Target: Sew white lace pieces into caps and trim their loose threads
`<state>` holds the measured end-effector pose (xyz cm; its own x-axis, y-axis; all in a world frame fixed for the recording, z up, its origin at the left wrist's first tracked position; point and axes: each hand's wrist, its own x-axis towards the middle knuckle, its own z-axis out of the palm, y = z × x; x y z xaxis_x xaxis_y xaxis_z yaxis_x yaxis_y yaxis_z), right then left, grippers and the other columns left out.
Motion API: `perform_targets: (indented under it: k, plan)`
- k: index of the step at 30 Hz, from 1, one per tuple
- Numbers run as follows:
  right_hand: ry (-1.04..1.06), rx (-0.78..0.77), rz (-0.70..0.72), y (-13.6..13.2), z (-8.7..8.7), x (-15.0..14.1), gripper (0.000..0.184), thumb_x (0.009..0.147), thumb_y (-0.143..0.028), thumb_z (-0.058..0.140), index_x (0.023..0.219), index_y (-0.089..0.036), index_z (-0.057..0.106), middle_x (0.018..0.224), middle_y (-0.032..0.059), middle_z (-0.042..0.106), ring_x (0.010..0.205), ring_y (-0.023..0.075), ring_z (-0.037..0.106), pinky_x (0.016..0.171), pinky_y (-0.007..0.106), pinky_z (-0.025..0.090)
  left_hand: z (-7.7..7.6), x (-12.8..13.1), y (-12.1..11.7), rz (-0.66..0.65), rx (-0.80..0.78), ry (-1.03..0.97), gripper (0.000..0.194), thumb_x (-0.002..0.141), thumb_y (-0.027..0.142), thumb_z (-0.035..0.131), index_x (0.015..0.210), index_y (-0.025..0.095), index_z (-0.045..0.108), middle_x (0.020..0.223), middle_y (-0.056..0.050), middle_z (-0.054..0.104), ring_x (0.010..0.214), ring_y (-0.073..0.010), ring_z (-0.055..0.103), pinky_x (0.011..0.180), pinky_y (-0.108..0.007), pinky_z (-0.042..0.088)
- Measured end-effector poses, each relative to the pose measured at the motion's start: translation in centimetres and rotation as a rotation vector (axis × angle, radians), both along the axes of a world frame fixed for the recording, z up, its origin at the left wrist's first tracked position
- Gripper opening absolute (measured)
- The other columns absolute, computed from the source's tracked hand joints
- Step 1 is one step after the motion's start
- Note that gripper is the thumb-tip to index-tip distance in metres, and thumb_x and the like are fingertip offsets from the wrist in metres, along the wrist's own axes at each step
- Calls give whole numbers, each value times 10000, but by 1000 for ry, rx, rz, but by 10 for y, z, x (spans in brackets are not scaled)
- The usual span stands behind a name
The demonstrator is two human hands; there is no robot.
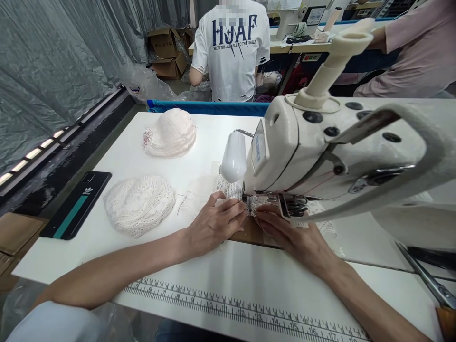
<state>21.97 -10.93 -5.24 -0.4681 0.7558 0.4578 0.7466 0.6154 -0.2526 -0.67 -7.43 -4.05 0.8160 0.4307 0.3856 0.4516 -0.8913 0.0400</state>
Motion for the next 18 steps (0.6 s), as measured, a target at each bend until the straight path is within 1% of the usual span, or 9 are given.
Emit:
perform_targets:
  k: [3, 6, 9, 13, 18]
  plan:
    - [-53, -4, 26, 2, -1, -1, 209, 895, -236, 501, 946, -206, 701, 877, 100, 670, 877, 223, 609, 748, 366, 484, 0, 0, 1, -39, 13, -2, 186, 935, 185, 434, 1073, 116, 537, 1072, -66, 635, 1023, -149, 545, 901, -354, 330]
    - [-88, 7, 16, 3, -1, -2, 194, 881, -227, 525, 959, -228, 703, 914, 100, 670, 924, 237, 598, 779, 382, 474, 0, -1, 2, -56, 29, -12, 194, 922, 179, 461, 1088, 112, 536, 1078, -73, 632, 1039, -158, 541, 906, -356, 338]
    - [-96, 8, 4, 3, -1, -3, 196, 882, -243, 525, 960, -236, 704, 916, 97, 671, 925, 235, 595, 783, 379, 471, -1, -1, 1, -54, 26, -21, 188, 915, 176, 474, 1079, 116, 541, 1082, -72, 631, 1049, -160, 538, 909, -360, 343]
    - [-107, 8, 7, 2, 0, -2, 202, 883, -247, 523, 971, -227, 704, 937, 103, 670, 921, 239, 598, 775, 378, 472, -3, -1, 1, -51, 19, -25, 181, 927, 184, 450, 1071, 130, 545, 1092, -63, 634, 1041, -149, 539, 917, -361, 345]
    - [-101, -22, 7, 3, 1, 0, 213, 888, -247, 515, 1006, -251, 692, 941, 91, 672, 916, 231, 599, 770, 374, 472, -3, -1, 2, -46, 1, -37, 187, 931, 193, 444, 1081, 141, 543, 1106, -50, 638, 1045, -141, 538, 904, -347, 354]
